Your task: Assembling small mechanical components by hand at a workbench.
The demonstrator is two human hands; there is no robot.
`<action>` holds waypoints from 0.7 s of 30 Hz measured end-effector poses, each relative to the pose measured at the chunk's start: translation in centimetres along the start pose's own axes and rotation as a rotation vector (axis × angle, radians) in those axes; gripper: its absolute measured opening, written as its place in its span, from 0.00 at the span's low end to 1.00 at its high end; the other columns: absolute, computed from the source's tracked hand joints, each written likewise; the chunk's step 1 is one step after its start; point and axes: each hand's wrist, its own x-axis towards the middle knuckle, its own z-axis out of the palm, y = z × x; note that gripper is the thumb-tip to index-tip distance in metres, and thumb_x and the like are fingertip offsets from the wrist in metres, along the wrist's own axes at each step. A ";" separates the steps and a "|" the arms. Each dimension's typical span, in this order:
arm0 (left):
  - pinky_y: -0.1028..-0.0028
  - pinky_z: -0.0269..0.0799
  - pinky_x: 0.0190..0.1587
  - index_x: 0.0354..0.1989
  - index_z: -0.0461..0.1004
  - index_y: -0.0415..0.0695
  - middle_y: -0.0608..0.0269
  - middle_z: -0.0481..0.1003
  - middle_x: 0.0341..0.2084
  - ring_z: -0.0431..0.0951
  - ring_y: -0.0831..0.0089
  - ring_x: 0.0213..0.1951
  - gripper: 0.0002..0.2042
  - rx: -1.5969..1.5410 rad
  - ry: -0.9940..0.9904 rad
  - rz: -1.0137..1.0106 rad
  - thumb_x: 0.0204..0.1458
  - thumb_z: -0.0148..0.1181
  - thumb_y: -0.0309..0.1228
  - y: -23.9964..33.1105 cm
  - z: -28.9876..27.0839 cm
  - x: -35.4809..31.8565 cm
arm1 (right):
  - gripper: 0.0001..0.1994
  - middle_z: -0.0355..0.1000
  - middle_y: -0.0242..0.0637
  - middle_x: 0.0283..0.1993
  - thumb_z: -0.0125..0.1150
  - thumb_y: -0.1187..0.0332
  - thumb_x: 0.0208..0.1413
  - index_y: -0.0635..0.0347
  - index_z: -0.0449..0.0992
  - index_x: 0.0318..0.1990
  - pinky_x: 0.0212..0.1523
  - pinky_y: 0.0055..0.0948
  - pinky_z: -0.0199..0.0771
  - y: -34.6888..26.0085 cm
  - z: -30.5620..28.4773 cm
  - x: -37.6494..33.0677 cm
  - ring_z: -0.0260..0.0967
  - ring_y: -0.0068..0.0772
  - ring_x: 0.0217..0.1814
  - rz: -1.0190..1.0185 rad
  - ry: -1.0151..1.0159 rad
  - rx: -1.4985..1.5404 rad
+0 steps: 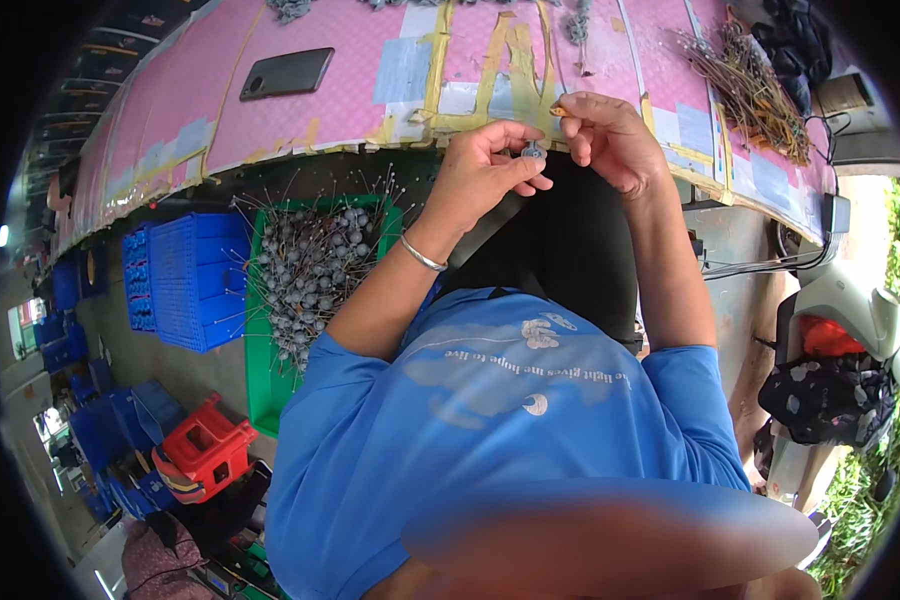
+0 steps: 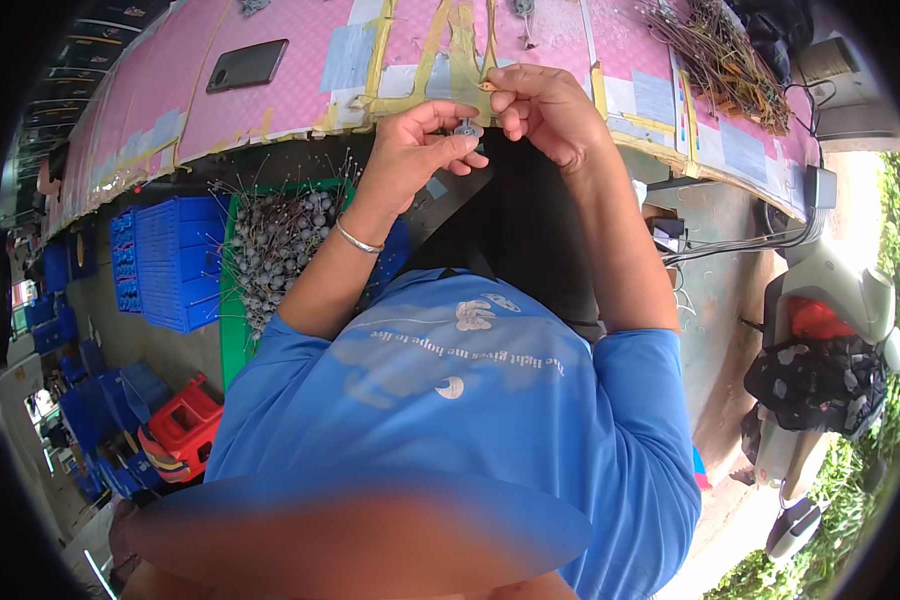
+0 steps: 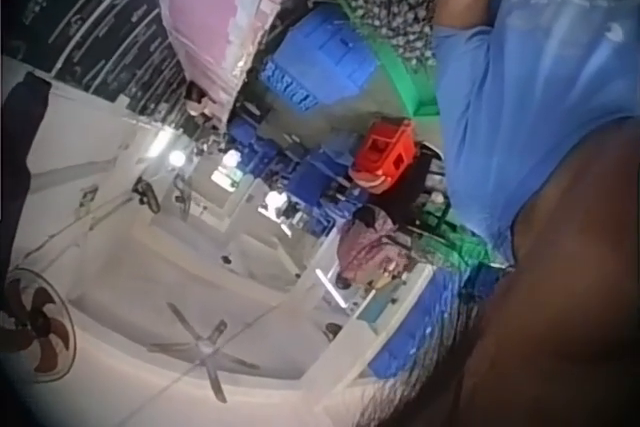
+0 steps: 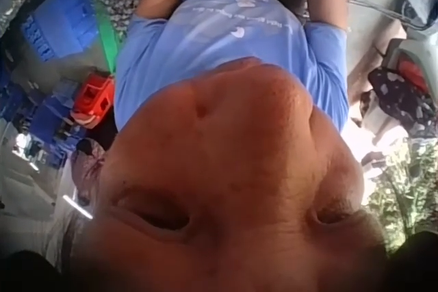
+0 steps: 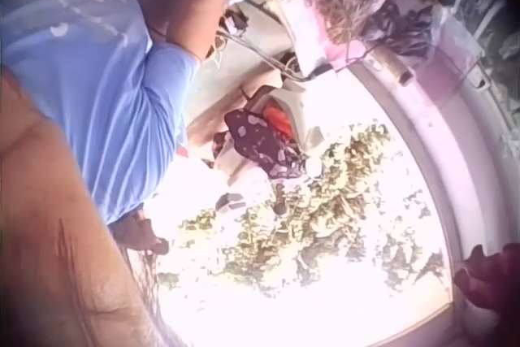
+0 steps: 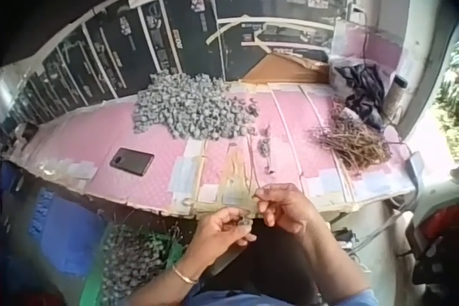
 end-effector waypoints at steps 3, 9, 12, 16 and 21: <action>0.77 0.80 0.34 0.54 0.71 0.33 0.56 0.76 0.41 0.82 0.69 0.37 0.18 -0.074 0.019 0.059 0.54 0.61 0.22 0.0 0.5 0.0 | 0.07 0.72 0.32 0.22 0.59 0.69 0.60 0.65 0.78 0.36 0.15 0.18 0.63 0.8 0.9 -1.6 0.64 0.19 0.14 -0.103 0.012 -0.137; 0.76 0.83 0.33 0.54 0.71 0.32 0.56 0.75 0.43 0.79 0.74 0.38 0.18 -0.142 0.084 0.112 0.53 0.59 0.20 0.8 0.9 -0.3 | 0.08 0.74 0.33 0.23 0.61 0.68 0.60 0.65 0.79 0.35 0.17 0.15 0.64 2.2 1.6 -4.0 0.66 0.17 0.15 -0.168 0.064 -0.308; 0.76 0.83 0.32 0.53 0.71 0.32 0.56 0.75 0.40 0.79 0.74 0.38 0.18 -0.136 0.114 0.109 0.53 0.58 0.20 0.9 1.0 -0.4 | 0.08 0.74 0.32 0.24 0.61 0.68 0.60 0.65 0.79 0.35 0.17 0.16 0.65 2.6 1.5 -4.6 0.66 0.17 0.16 -0.169 0.066 -0.323; 0.75 0.83 0.31 0.50 0.73 0.31 0.56 0.77 0.36 0.81 0.72 0.36 0.14 -0.131 0.179 0.103 0.55 0.56 0.21 0.5 1.0 -0.4 | 0.08 0.74 0.32 0.24 0.59 0.68 0.62 0.65 0.79 0.37 0.19 0.16 0.67 3.2 1.8 -5.5 0.67 0.18 0.17 -0.188 0.066 -0.346; 0.74 0.83 0.30 0.49 0.73 0.30 0.51 0.79 0.36 0.83 0.66 0.32 0.13 -0.196 0.195 0.081 0.58 0.53 0.23 1.1 1.0 -0.7 | 0.07 0.77 0.37 0.32 0.60 0.72 0.61 0.66 0.76 0.42 0.28 0.18 0.76 5.7 1.7 -6.6 0.75 0.23 0.26 -0.378 0.076 -0.359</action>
